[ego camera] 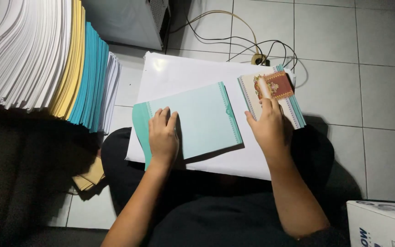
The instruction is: The person repeatedly folds a light blue paper cover over a stack of pages, presses the fold flat with both hands, and then opens it again. This cycle is repeated multiple times on the same item.
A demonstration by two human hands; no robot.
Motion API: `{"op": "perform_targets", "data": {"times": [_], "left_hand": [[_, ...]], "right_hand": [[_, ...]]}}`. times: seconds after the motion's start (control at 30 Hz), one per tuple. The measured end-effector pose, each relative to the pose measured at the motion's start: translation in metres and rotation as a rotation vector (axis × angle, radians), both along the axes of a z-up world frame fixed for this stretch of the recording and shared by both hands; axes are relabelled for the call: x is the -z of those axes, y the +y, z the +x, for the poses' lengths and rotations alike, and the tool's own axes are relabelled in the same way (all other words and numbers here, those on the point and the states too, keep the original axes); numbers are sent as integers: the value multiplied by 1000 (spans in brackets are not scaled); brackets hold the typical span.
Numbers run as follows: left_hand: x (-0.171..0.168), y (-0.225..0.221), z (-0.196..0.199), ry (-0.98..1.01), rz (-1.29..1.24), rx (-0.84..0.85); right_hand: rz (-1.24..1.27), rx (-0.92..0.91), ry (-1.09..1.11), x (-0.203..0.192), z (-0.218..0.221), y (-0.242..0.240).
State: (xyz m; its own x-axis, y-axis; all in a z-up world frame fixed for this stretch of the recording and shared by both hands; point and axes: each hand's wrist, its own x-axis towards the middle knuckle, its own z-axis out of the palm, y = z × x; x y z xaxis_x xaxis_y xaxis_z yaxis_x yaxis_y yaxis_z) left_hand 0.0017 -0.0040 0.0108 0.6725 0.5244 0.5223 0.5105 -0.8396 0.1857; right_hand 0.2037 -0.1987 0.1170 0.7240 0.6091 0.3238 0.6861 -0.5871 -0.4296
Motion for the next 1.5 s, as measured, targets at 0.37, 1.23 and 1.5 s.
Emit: {"op": "perform_targets", "data": {"times": [0.37,1.23,1.5], "left_hand": [[-28,-8,-1,-9,-219,35],[-67,-25,-46,-793,-1500,338],[-43,4,-58,-593,-1230,-86]], "right_hand": [[-44,118,-115,48,38,-18],[-28,-469,789,0,-105,37],[-26,-172,698,-10,-50,19]]}}
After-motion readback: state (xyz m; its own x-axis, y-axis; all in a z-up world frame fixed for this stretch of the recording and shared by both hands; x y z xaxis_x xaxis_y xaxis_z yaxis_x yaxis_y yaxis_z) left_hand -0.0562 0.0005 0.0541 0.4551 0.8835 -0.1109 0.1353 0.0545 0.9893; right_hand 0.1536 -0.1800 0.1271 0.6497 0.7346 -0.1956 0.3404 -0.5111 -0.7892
